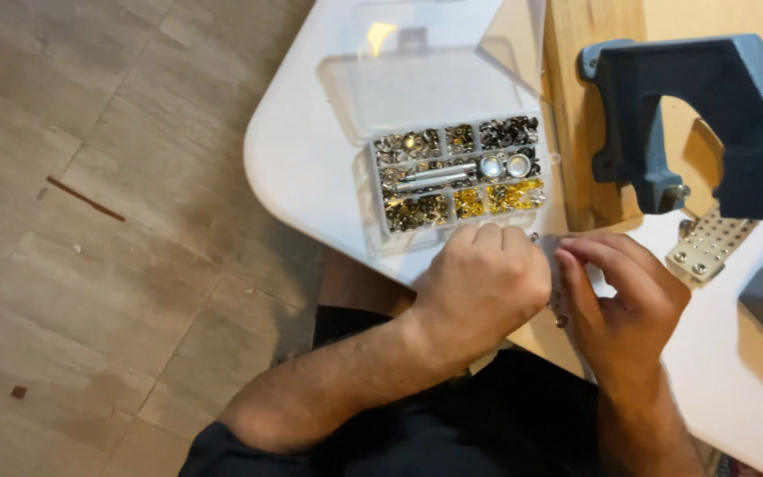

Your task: Inserting metal studs into pre-punched holes on a leather strap while organizing hardware components.

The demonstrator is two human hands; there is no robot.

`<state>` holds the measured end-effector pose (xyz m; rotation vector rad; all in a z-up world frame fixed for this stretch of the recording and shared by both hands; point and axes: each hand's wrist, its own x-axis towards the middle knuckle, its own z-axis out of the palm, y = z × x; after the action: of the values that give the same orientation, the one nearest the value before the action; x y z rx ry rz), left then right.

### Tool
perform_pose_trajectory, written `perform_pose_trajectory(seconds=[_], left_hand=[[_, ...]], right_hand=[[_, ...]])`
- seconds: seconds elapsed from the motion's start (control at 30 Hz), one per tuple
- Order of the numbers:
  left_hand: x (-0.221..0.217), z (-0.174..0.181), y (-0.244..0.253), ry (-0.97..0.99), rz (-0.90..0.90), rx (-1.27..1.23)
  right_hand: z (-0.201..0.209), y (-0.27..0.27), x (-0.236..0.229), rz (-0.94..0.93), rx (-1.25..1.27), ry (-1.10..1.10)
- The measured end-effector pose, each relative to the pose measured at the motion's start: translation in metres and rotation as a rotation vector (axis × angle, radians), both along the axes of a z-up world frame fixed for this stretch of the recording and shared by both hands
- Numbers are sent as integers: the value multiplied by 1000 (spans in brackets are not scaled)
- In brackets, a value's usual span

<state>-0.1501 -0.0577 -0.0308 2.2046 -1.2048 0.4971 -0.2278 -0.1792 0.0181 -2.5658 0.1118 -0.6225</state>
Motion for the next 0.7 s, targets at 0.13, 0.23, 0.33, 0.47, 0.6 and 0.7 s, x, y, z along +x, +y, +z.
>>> perform_pose_trajectory(seconds=[0.13,0.23,0.33,0.47,0.6,0.7], left_hand=[[2,-2,3,7,29,-16],[13,8,26,-43,-14,-86],[35,18,64,-57,-83,-221],[78,5,101,71,55,-419],[96,-1,107,242,125,-486],[99,-10,102,111,180,-404]], right_hand=[[9,4,7,46,-40,-14],[15,4,16,67,-58,-14],[26,11,36,153,0,-3],[26,16,75,332,-43,67],[7,36,118,442,-173,134],[-5,53,133,406,-318,184]])
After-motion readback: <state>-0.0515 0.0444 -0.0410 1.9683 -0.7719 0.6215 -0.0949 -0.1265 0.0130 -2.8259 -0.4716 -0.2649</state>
